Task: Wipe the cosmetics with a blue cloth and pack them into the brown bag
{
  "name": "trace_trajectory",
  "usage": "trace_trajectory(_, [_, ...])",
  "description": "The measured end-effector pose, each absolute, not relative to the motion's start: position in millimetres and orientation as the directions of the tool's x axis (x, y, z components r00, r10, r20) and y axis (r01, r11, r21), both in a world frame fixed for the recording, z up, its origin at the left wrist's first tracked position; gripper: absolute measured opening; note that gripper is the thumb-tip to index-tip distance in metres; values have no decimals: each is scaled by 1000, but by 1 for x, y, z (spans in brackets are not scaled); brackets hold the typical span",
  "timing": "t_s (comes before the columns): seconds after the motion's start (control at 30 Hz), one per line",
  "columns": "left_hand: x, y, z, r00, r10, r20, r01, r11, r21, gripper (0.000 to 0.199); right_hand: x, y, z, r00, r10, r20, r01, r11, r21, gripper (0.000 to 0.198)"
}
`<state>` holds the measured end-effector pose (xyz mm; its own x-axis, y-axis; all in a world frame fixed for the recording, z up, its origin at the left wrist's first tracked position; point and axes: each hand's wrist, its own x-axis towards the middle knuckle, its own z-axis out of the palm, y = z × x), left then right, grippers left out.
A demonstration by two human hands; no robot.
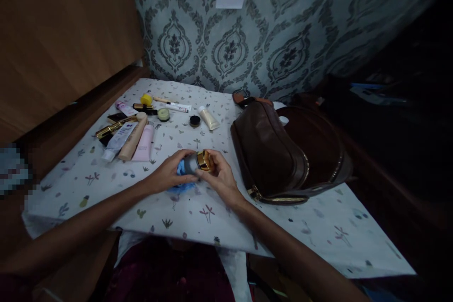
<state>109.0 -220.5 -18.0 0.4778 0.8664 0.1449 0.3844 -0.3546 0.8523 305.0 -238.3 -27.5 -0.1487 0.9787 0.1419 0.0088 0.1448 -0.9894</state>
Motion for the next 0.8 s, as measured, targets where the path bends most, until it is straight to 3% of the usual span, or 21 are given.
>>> trace_trajectory(0.1, [117, -215, -16, 464, 869, 173, 299, -337, 893, 63, 300, -235, -24, -101, 986, 133, -16, 132, -991, 43])
trace_trajectory(0.2, [126, -208, -16, 459, 847, 267, 295, -429, 854, 60, 298, -225, -18, -4, 987, 162, 147, 161, -976, 35])
trace_trajectory(0.37, [134, -194, -26, 545, 742, 390, 410, -642, 648, 68, 304, -208, -17, -1, 963, 270, 410, 247, -878, 42])
trace_trajectory(0.53, [133, -190, -29, 647, 710, 278, 571, -693, 440, 79, 309, -203, -30, -10, 957, 291, 442, 265, -857, 47])
trace_trajectory(0.63, [136, -190, -29, 634, 707, 312, 572, -701, 427, 80, 307, -202, -35, 48, 958, 282, 418, 238, -877, 52])
trace_trajectory(0.8, [139, -193, -28, 588, 725, 360, 527, -680, 509, 69, 298, -204, -36, 118, 954, 274, 424, 201, -883, 60])
